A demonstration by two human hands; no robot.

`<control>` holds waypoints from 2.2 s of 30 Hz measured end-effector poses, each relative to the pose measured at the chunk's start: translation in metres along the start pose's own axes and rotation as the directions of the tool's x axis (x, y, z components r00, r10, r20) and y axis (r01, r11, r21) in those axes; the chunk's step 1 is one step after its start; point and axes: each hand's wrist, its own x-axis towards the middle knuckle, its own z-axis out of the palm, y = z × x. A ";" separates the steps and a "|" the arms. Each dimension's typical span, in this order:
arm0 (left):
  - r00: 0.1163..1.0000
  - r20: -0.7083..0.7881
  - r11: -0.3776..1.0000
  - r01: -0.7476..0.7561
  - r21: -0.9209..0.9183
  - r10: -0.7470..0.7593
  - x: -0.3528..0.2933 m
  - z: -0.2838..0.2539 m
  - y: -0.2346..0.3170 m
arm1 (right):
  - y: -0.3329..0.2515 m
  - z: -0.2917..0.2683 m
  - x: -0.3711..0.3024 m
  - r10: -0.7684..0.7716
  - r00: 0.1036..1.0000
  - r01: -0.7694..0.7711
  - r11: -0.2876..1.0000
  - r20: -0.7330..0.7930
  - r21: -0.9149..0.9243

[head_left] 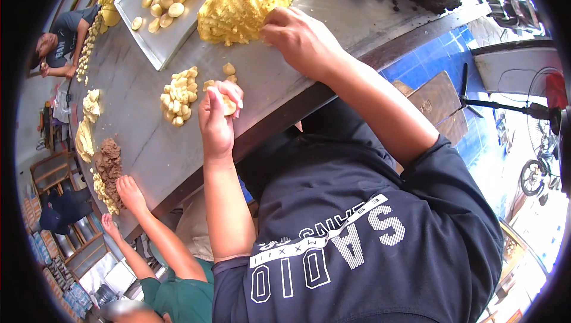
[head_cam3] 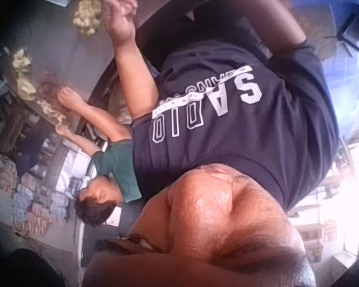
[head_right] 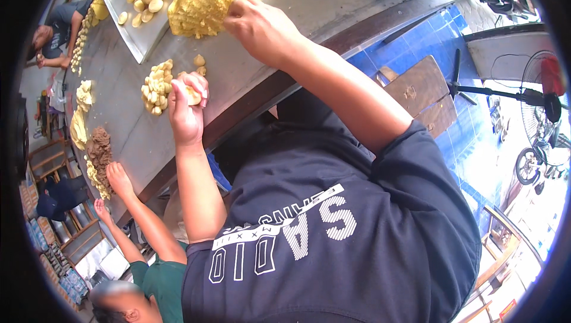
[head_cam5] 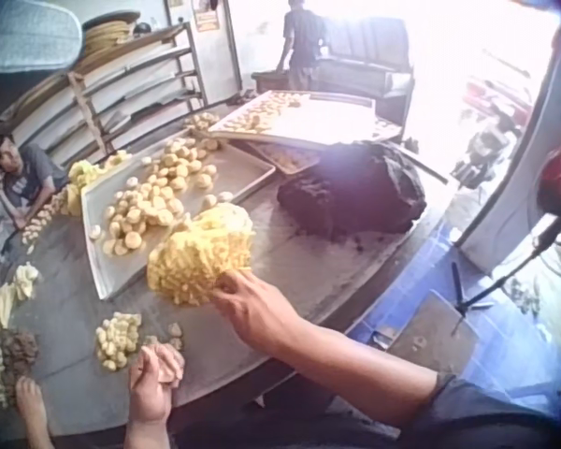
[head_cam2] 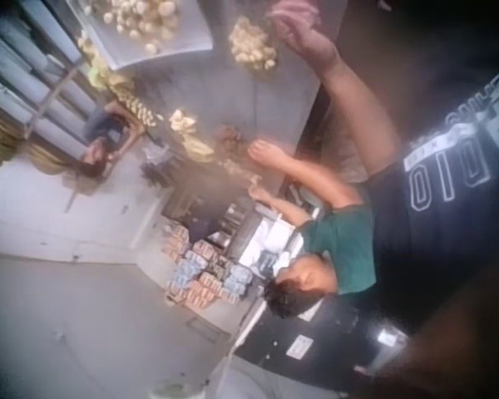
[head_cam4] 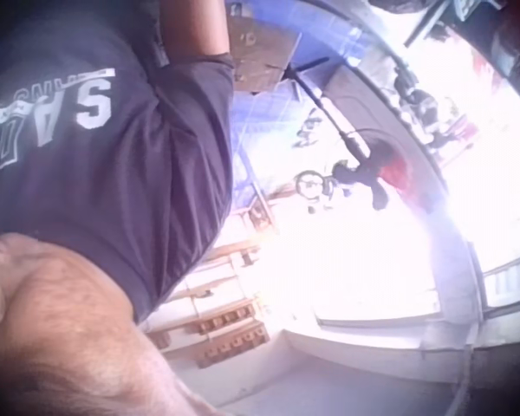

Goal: The person prepares small dough items by hand, pinching pieces from a larger mass and shaping them on a metal table next to a baking tray.

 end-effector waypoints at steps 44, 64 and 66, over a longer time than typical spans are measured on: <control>0.978 -0.192 0.960 0.132 0.246 -0.085 0.011 0.035 0.020 | 0.045 -0.040 0.023 -0.117 0.970 0.076 0.978 0.212 0.192; 0.989 0.126 0.714 -0.036 0.700 -0.074 -0.017 -0.017 0.029 | 0.005 -0.037 0.013 -0.324 0.872 0.289 0.946 0.367 0.148; 0.990 0.121 0.707 -0.035 0.706 -0.072 -0.020 -0.018 0.028 | 0.004 -0.036 0.001 -0.212 0.929 0.112 0.942 0.303 0.316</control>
